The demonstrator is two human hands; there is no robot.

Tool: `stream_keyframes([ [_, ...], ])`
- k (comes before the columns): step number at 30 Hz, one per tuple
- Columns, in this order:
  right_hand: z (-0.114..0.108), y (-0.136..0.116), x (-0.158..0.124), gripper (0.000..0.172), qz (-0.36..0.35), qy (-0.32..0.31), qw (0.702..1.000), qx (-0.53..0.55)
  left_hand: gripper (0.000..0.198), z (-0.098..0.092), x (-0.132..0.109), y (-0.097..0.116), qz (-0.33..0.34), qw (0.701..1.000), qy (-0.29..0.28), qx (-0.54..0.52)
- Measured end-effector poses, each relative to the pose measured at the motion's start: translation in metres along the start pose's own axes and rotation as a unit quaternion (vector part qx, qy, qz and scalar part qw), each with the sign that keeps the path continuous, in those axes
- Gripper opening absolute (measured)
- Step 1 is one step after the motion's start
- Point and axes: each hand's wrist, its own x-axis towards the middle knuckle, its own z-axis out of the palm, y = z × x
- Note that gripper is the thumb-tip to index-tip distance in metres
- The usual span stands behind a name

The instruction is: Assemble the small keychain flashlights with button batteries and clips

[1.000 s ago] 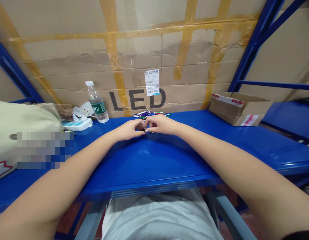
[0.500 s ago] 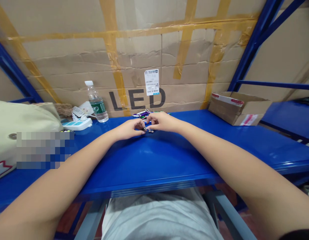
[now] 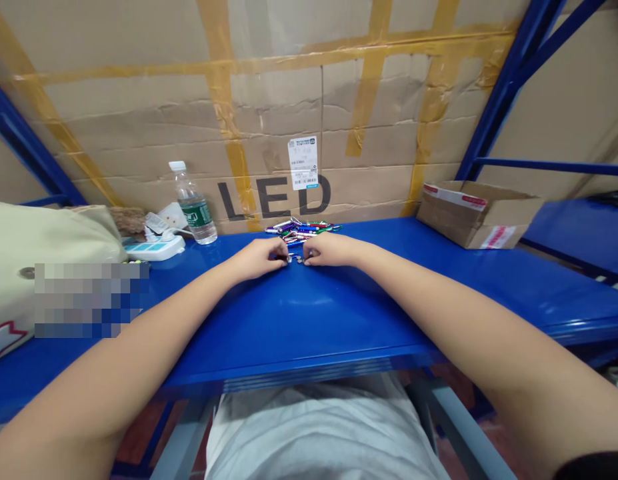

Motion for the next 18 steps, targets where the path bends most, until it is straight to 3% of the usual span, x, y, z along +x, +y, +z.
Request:
stream_keyframes([
  [2,0.001,0.001,0.001,0.016,0.006,-0.013,1.0,-0.001,0.017,0.0,0.001,-0.006,-0.005,1.0,-0.015,-0.013],
  [4,0.002,0.002,0.001,0.018,0.009,-0.017,1.0,-0.001,0.019,-0.001,0.001,-0.009,-0.001,0.999,0.006,-0.043],
  [11,0.005,0.005,0.002,0.018,-0.011,0.0,1.0,0.008,0.015,0.002,-0.001,0.003,0.014,0.999,0.001,-0.049],
  [15,0.005,0.005,0.002,0.018,-0.013,-0.004,1.0,0.0,0.014,0.004,0.0,0.001,0.015,0.999,-0.034,0.01],
  [18,0.003,0.003,0.001,0.019,-0.004,0.012,1.0,0.014,0.016,0.0,0.001,0.0,0.038,0.995,-0.011,0.089],
])
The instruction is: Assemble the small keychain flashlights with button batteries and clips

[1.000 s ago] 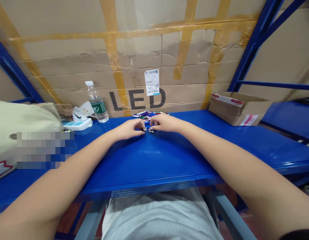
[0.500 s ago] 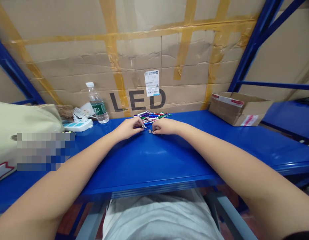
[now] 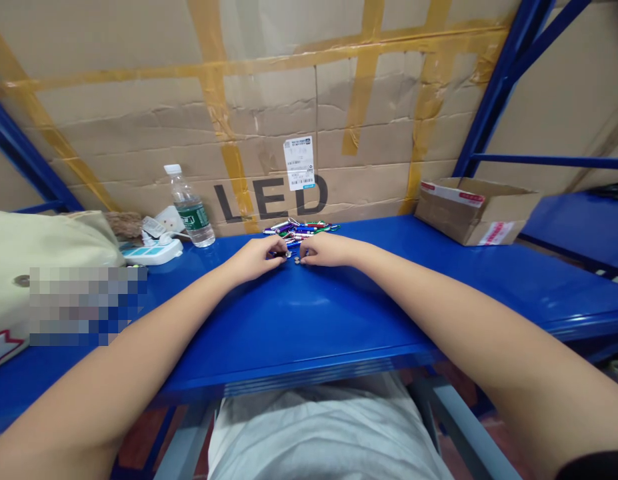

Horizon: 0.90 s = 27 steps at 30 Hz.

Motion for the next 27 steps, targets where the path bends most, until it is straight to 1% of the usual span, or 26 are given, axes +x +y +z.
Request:
stream_keyframes([
  [3,-0.001,-0.004,0.0,0.021,0.011,0.03,0.999,0.021,0.023,-0.009,0.0,0.001,0.038,0.99,0.028,0.131],
  [5,-0.001,-0.007,0.0,0.021,0.012,0.035,0.999,0.019,0.024,-0.015,-0.001,0.002,0.069,0.973,0.02,0.22],
  [7,0.0,-0.008,0.0,0.021,0.007,0.027,1.0,0.014,0.022,-0.017,-0.002,0.004,0.107,0.953,-0.001,0.284],
  [9,0.001,-0.007,0.0,0.021,0.004,0.019,1.0,0.012,0.019,-0.015,-0.002,0.004,0.146,0.931,-0.013,0.333],
  [12,0.002,-0.005,0.0,0.021,0.008,0.015,1.0,0.004,0.015,-0.006,0.0,0.002,0.181,0.902,0.006,0.391],
  [15,0.003,-0.003,0.001,0.021,0.005,0.008,1.0,-0.01,0.014,0.003,0.002,0.001,0.204,0.883,0.028,0.422],
  [17,0.003,-0.002,0.001,0.021,0.003,0.003,1.0,-0.011,0.016,0.006,0.004,0.001,0.209,0.877,0.047,0.431],
  [19,0.003,-0.002,0.001,0.02,0.006,0.005,1.0,-0.011,0.017,0.006,0.004,0.0,0.209,0.875,0.055,0.432],
  [22,0.002,-0.003,0.001,0.018,0.007,0.013,1.0,-0.006,0.016,0.0,0.005,-0.004,0.209,0.878,0.054,0.427],
  [25,0.002,-0.004,0.0,0.017,0.008,0.036,0.999,0.012,0.019,-0.004,0.004,-0.008,0.193,0.883,0.088,0.42],
  [27,0.002,-0.005,0.0,0.018,0.009,0.053,0.998,0.016,0.018,-0.002,0.004,-0.008,0.197,0.879,0.083,0.425],
])
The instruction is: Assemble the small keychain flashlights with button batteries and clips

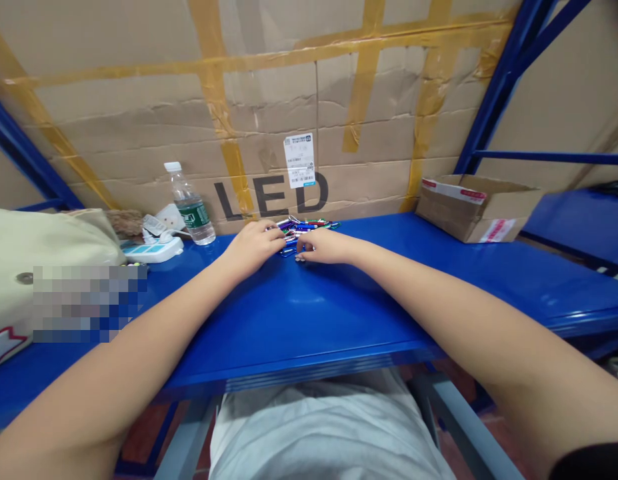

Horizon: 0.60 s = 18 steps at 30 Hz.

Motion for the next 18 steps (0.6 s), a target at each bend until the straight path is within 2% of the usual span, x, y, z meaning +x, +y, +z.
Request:
stream_keyframes([
  [2,0.0,0.0,0.0,0.018,-0.006,0.005,1.0,-0.003,0.016,0.001,0.001,0.005,0.032,0.999,-0.016,0.008],
  [4,0.001,0.002,0.0,0.017,-0.014,0.001,1.0,-0.004,0.018,0.001,0.003,0.01,0.048,0.999,-0.009,0.02],
  [7,0.002,0.004,0.001,0.016,-0.011,-0.004,1.0,-0.002,0.02,-0.001,0.004,0.012,0.034,0.998,0.03,0.032],
  [10,0.003,0.004,0.001,0.016,0.0,-0.001,1.0,0.009,0.02,-0.002,0.002,0.009,0.016,0.999,0.038,0.021],
  [14,0.004,0.0,0.002,0.017,-0.005,0.036,0.997,0.071,0.022,0.0,0.001,0.006,0.001,0.997,0.075,-0.013],
  [18,0.005,-0.004,0.003,0.015,-0.028,0.055,0.988,0.144,0.026,-0.002,0.004,0.013,0.03,0.994,0.103,-0.023],
])
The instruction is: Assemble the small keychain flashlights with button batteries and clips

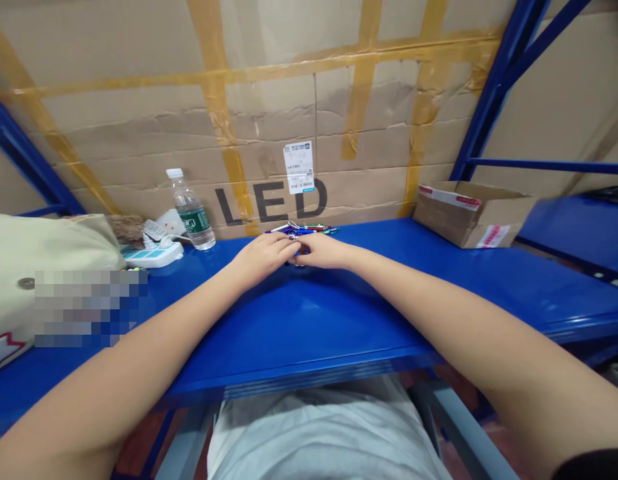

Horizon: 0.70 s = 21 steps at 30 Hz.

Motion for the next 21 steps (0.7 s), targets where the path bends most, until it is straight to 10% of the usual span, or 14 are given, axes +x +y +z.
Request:
stream_keyframes([
  [8,0.012,0.004,0.006,0.012,-0.017,-0.009,0.999,0.045,0.019,-0.007,0.009,0.009,-0.02,0.999,-0.05,-0.001],
  [15,0.003,-0.003,0.002,0.015,0.031,0.143,0.989,-0.036,0.03,-0.008,0.002,0.003,-0.247,0.965,-0.059,-0.071],
  [21,-0.004,-0.004,-0.003,0.015,0.035,0.145,0.979,-0.14,0.024,-0.002,-0.005,-0.001,-0.274,0.941,-0.142,-0.139],
])
